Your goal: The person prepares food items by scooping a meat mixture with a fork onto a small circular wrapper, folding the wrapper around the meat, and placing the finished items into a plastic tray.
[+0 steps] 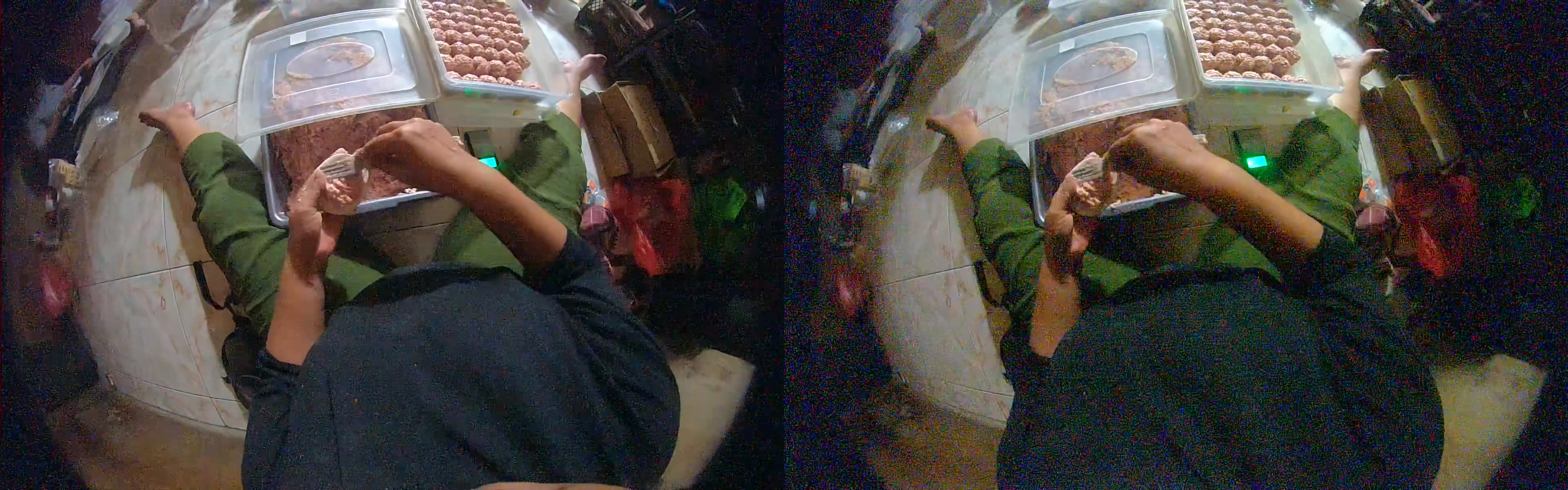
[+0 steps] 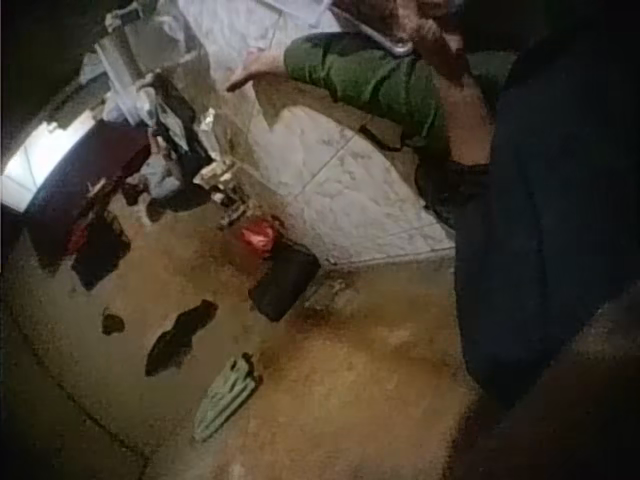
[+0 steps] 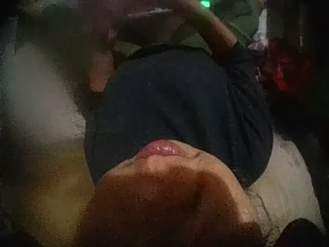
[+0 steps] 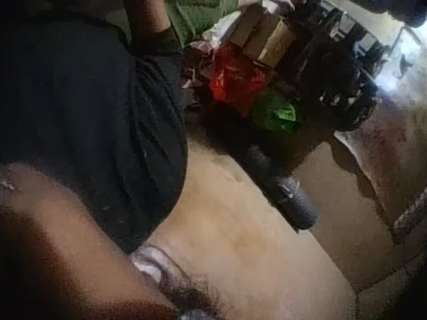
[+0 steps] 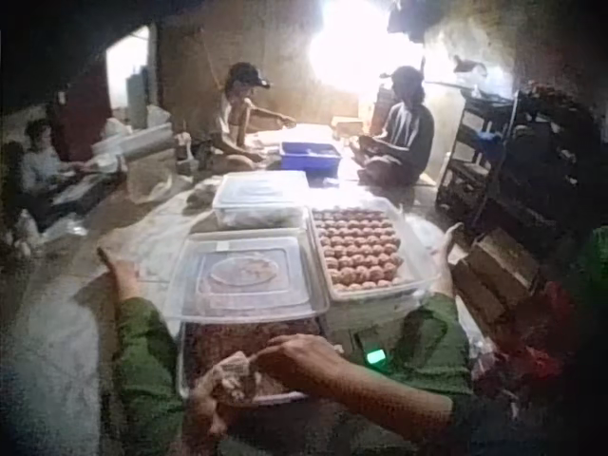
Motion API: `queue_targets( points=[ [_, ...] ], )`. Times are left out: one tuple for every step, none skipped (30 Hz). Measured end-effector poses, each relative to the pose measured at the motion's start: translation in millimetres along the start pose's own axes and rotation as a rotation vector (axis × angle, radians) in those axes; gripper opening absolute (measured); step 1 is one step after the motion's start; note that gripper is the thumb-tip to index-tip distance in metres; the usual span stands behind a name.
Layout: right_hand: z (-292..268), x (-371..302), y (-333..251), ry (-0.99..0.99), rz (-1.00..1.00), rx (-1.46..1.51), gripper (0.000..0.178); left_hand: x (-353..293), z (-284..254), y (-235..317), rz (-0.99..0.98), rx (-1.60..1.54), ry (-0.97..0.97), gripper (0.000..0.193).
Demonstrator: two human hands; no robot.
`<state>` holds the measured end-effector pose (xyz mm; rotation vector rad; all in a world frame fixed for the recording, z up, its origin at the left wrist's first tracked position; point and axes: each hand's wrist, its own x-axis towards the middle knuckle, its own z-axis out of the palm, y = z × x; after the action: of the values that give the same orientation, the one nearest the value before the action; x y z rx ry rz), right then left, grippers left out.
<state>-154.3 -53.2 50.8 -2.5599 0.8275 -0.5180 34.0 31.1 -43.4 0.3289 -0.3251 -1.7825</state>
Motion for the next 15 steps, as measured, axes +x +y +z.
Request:
queue_targets(
  points=[
    [-4.1, -0.3, 2.9, -0.024, 0.029, -0.021, 0.015, -1.3, 12.1, 3.5, 0.044, 0.219, 0.113, 0.061],
    [-7.5, -1.2, 7.2, -0.049, 0.057, -0.043, 0.015, -0.5, 16.6, 3.9, 0.06, 0.165, 0.146, 0.06],
    [-8.8, -3.9, 13.8, -0.063, 0.121, 0.038, 0.015, -0.8, 19.0, 4.9, 0.078, 0.111, 0.179, 0.059],
    [-8.3, -5.7, 15.2, 0.009, 0.11, 0.087, 0.015, -1.3, 21.0, 7.3, 0.097, 0.057, 0.213, 0.058],
    [-7.7, -6.9, 14.6, 0.081, 0.098, 0.136, 0.014, 0.7, 23.1, 12.1, 0.07, -0.071, 0.062, 0.068],
    [-5.6, -9.9, 14.4, 0.155, 0.093, 0.186, 0.014, 1.2, 27.1, 12.4, 0.064, -0.098, 0.054, 0.071],
    [7.8, -18.0, 18.6, 0.165, 0.065, 0.247, 0.014, 3.3, 32.6, 10.0, 0.052, -0.126, 0.041, 0.074],
    [32.0, -24.9, 32.9, 0.147, 0.059, 0.166, 0.014, 5.5, 35.5, 8.3, 0.039, -0.154, 0.029, 0.077],
    [32.6, -23.6, 24.7, 0.063, 0.129, 0.149, 0.015, 4.3, 32.1, 8.0, 0.049, -0.158, 0.035, 0.078],
    [30.1, -22.5, 15.9, -0.021, 0.2, 0.132, 0.016, 3.0, 27.0, 8.9, 0.059, -0.162, 0.041, 0.079],
    [24.7, -19.6, 18.9, -0.046, 0.237, 0.138, 0.017, 1.4, 21.0, 10.6, 0.069, -0.166, 0.047, 0.08],
    [19.2, -15.8, 27.3, -0.07, 0.273, 0.142, 0.018, 0.3, 13.2, 15.3, 0.121, -0.182, 0.067, 0.08],
    [16.0, -13.0, 38.6, -0.074, 0.379, 0.183, 0.019, 0.6, 4.4, 22.7, 0.169, -0.197, 0.087, 0.079],
    [12.5, -11.2, 42.9, 0.021, 0.369, -0.027, 0.019, -0.3, -2.6, 29.2, 0.218, -0.212, 0.107, 0.079],
    [13.0, -8.1, 59.3, -0.13, 0.409, -0.182, 0.019, 1.5, -0.8, 34.8, 0.28, -0.171, 0.207, 0.078]
  ],
)
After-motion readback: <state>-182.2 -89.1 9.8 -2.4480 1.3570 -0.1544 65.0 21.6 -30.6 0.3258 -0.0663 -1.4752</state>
